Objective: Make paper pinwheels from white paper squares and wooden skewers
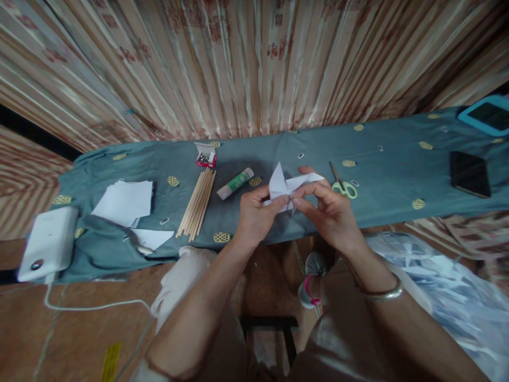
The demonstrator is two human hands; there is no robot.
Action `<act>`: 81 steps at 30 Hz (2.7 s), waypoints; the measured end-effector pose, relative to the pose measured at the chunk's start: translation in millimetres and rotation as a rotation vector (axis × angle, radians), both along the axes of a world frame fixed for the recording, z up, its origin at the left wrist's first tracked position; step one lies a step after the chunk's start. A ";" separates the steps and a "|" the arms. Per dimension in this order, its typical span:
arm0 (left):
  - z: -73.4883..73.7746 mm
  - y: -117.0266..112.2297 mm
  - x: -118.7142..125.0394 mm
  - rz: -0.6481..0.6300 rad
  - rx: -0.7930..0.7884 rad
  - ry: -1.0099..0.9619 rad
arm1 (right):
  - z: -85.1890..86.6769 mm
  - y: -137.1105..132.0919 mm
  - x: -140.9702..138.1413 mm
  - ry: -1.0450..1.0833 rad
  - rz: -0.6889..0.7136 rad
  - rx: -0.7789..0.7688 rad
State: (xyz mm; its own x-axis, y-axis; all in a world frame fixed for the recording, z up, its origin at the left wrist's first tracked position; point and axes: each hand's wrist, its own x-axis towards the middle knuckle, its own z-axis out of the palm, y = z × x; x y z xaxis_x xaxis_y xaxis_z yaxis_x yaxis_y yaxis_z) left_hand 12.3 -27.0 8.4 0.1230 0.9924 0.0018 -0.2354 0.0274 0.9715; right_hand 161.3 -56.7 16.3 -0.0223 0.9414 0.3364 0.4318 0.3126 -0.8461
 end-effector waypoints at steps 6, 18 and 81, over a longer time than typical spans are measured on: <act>2.9 -1.5 -2.1 -0.018 -0.015 0.027 | 0.1 -0.6 0.1 0.005 0.012 -0.027; 1.4 -0.9 -2.6 -0.056 -0.052 -0.010 | -1.1 -1.1 -0.6 0.090 0.021 -0.064; 4.6 -4.1 -12.9 -0.165 -0.151 -0.072 | 3.3 0.2 -10.0 0.595 -0.006 -0.354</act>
State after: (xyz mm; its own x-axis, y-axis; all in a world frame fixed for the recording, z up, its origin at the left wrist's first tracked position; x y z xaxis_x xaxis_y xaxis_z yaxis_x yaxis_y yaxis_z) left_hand -0.6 -31.1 13.0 0.2884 0.9486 -0.1307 -0.2844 0.2152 0.9343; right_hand 151.3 -56.4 19.6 0.0763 0.9964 -0.0380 -0.1364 -0.0273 -0.9903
